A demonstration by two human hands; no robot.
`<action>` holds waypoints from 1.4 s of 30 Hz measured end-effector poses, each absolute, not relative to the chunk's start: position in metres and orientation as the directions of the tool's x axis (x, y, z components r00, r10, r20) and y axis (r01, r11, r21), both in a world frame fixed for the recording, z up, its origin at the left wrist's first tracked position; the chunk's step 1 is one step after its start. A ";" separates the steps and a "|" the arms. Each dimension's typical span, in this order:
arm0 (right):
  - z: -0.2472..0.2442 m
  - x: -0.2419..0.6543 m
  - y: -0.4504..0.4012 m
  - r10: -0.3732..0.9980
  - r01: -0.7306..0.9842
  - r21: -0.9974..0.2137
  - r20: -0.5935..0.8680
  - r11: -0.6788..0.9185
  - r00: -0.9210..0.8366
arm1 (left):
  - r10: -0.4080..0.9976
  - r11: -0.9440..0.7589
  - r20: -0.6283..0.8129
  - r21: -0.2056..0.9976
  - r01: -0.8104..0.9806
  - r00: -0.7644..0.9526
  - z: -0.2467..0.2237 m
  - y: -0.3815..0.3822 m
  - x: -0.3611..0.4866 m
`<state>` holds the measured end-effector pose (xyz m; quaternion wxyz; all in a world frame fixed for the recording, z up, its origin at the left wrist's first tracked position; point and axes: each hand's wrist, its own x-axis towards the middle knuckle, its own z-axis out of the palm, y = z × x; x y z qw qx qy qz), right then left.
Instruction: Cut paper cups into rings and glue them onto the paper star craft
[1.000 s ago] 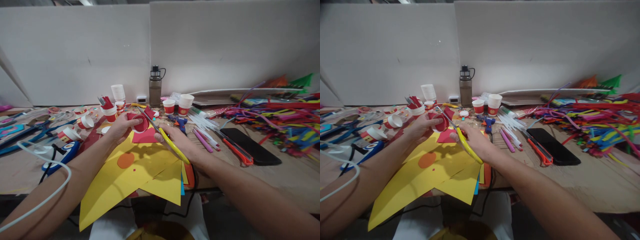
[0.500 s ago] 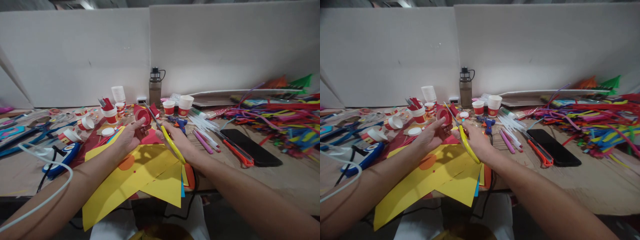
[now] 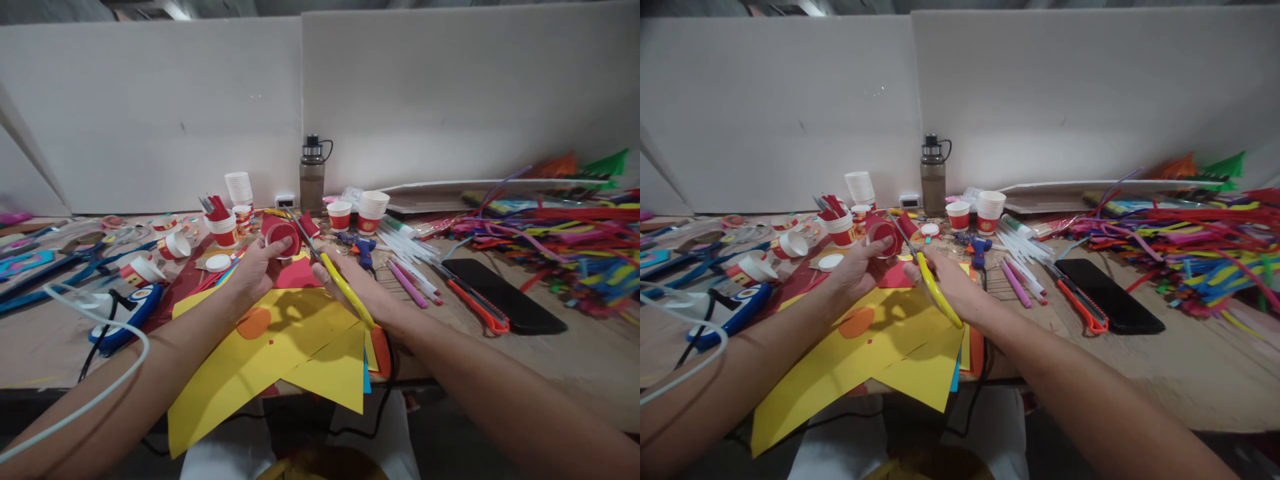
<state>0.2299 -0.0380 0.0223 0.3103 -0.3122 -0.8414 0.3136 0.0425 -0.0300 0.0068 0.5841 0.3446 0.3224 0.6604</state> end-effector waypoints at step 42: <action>0.022 0.232 -0.039 0.709 0.373 -0.665 0.344 0.647 -0.616 | 0.994 -0.109 0.100 0.876 -0.470 -0.044 0.013 -0.033 0.041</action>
